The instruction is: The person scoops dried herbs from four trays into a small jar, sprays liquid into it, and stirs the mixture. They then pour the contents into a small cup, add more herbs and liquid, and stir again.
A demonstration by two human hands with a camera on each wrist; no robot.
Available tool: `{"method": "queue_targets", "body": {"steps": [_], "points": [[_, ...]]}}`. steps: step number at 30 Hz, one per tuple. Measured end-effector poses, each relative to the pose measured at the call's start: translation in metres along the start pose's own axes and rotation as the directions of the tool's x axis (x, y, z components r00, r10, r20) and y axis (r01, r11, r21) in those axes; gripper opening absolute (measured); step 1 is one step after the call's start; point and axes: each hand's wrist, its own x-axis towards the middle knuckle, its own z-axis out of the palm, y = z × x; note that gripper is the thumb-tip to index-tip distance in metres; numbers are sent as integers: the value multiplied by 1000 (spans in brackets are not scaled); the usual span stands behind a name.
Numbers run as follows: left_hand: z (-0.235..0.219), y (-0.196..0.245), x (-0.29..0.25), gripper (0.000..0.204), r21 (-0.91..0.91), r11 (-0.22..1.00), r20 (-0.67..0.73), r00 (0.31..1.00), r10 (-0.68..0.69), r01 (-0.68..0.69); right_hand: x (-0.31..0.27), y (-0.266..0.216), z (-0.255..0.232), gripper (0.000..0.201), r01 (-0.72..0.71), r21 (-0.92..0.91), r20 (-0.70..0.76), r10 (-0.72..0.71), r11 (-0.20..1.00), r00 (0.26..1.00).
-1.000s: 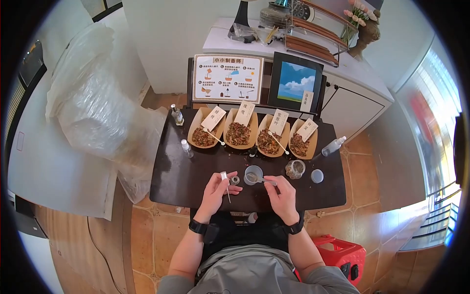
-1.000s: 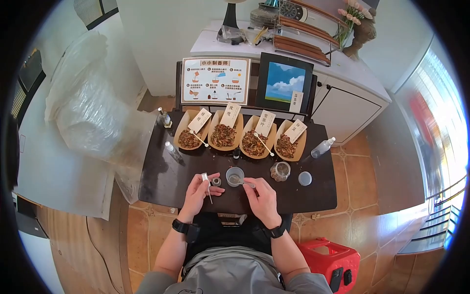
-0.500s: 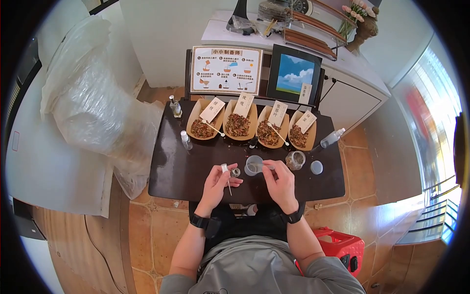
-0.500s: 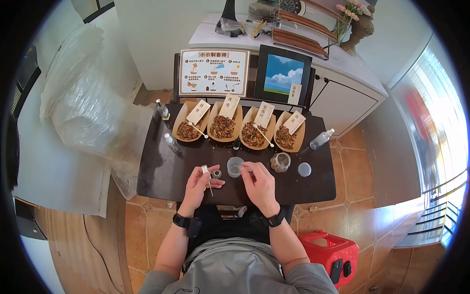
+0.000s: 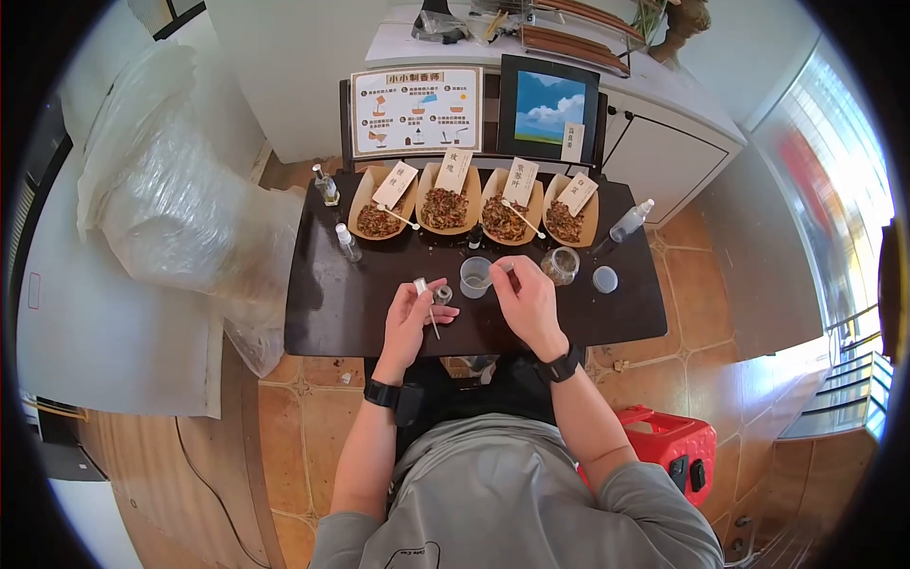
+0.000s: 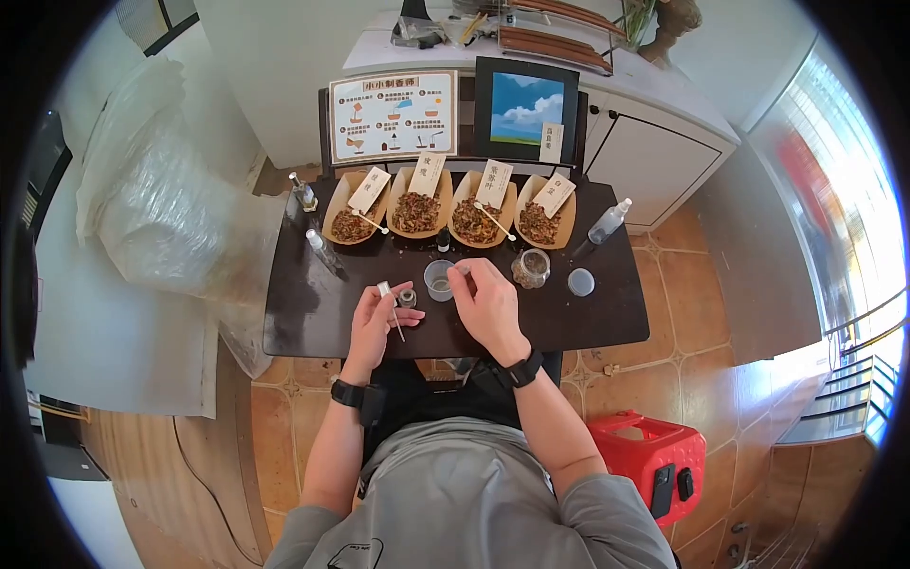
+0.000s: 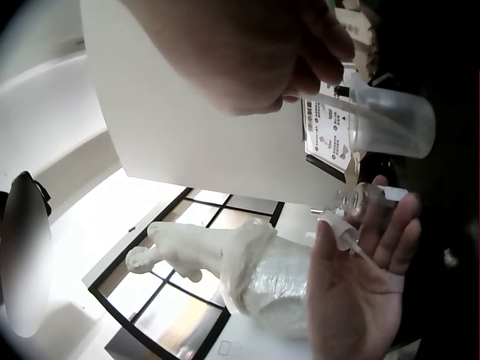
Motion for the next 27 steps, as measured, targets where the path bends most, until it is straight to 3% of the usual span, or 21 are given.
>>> {"method": "queue_targets", "body": {"steps": [5,14,16,27], "points": [[0,0,1,22,15,1000,-1,1000,6,-6,4,1,1,12,11,66,-6,-11,998,1000],[-1,-3,3,16,17,999,-10,999,39,-39,7,4,1,13,84,-55,-95,-88,995,992],[-3,-5,3,16,12,999,-10,999,43,-43,7,7,4,13,97,58,-37,-95,994,995],[-4,-4,3,20,3,999,9,999,39,-39,7,10,7,13,66,2,-22,-66,998,998]]}}
